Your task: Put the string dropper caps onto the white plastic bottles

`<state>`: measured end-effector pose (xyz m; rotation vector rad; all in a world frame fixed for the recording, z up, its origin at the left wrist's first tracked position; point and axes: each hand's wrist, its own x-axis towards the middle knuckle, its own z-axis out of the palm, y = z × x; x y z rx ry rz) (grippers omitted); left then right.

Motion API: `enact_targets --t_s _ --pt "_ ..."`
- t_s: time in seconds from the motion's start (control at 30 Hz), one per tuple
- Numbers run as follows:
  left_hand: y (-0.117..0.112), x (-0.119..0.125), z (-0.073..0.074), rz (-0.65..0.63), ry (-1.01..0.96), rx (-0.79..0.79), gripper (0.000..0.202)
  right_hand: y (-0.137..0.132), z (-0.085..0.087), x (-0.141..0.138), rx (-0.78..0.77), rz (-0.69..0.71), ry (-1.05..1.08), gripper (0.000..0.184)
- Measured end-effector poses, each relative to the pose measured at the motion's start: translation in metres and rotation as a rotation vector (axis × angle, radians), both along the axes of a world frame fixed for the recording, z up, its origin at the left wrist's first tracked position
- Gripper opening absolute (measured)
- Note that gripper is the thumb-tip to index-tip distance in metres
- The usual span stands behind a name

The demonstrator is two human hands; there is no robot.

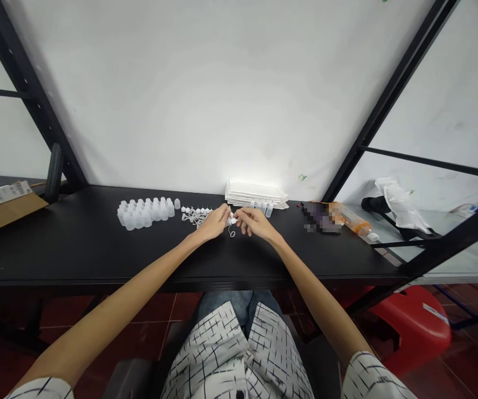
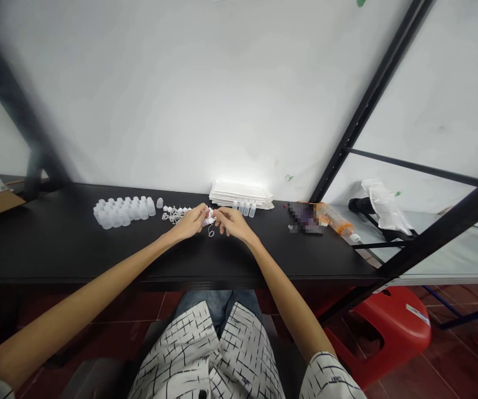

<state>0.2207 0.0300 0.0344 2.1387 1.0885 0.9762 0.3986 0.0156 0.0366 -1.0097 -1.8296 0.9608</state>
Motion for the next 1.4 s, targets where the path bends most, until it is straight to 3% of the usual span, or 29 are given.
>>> enact_targets --t_s 0.17,0.37,0.5,0.73,0.9,1.1,1.3,1.4 --pt "-0.002 -0.001 0.003 0.027 0.005 -0.003 0.024 -0.006 0.005 0.001 -0.020 0.083 0.008 0.038" --pt "-0.001 -0.001 0.004 0.035 -0.006 0.007 0.024 0.001 -0.003 0.000 -0.072 0.082 -0.056 0.042" --pt "0.000 -0.001 0.004 0.047 0.010 0.020 0.024 -0.001 0.001 0.001 -0.022 0.072 -0.027 0.037" --pt "-0.002 -0.002 0.001 0.035 0.110 0.124 0.023 -0.004 -0.001 -0.002 -0.053 0.135 -0.047 0.040" --pt "-0.001 0.000 0.002 0.033 0.107 0.160 0.023 -0.001 -0.005 -0.003 -0.074 0.095 -0.062 0.049" --pt "0.004 -0.001 0.000 0.065 0.072 0.155 0.024 -0.005 -0.001 -0.005 -0.045 0.084 -0.004 0.039" --pt "0.007 -0.003 -0.007 0.008 0.121 0.250 0.022 -0.002 -0.005 -0.006 -0.170 0.147 -0.051 0.048" --pt "0.010 -0.003 -0.008 0.031 0.104 0.266 0.022 0.000 -0.005 -0.007 -0.159 0.131 -0.048 0.049"
